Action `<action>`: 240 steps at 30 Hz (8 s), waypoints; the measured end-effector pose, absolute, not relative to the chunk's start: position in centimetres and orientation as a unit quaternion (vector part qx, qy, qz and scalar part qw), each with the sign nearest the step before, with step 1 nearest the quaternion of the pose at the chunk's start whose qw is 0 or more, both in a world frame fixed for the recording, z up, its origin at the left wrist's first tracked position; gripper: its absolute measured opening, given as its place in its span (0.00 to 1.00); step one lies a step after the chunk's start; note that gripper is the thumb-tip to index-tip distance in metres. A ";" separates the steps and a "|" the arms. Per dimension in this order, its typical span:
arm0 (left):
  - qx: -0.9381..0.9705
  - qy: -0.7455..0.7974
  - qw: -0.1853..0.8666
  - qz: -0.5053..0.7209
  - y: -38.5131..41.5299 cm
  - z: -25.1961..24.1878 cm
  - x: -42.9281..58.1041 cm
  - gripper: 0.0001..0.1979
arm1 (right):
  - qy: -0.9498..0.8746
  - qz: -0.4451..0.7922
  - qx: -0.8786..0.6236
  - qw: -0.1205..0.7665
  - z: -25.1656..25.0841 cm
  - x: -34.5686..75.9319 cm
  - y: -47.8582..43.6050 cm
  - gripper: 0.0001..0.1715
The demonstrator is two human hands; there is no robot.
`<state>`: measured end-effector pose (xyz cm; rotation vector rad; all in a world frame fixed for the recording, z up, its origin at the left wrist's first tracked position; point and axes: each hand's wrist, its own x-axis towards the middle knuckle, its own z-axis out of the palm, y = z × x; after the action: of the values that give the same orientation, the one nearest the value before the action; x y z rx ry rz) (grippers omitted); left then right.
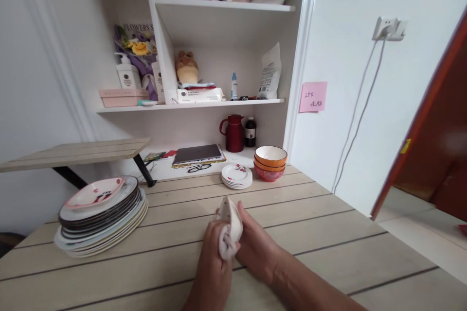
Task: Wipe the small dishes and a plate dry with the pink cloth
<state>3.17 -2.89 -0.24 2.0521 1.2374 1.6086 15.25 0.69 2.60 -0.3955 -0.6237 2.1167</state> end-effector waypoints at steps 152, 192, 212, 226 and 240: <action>0.708 0.431 0.121 0.546 -2.1 0.1 2.7 0.13 | -0.363 0.784 -0.166 0.476 1.8 14.6 -0.3 0.41; 0.780 0.410 0.020 0.472 -2.1 0.3 2.3 0.22 | -0.333 0.762 -0.232 0.505 0.6 13.9 -0.2 0.37; 0.708 0.411 0.149 0.555 -2.9 0.7 3.0 0.14 | -0.312 0.808 -0.162 0.473 2.6 15.2 -0.1 0.30; 0.819 0.374 -0.035 0.433 -3.1 0.9 2.0 0.27 | -0.268 0.817 -0.217 0.462 1.9 14.1 -1.1 0.33; 0.744 0.414 0.040 0.524 -2.7 0.2 2.8 0.14 | -0.295 0.846 -0.168 0.410 2.6 15.5 0.3 0.29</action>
<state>2.83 -2.66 0.22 2.2786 1.2688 1.6046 15.47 0.26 2.57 -0.4229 -0.7434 2.1306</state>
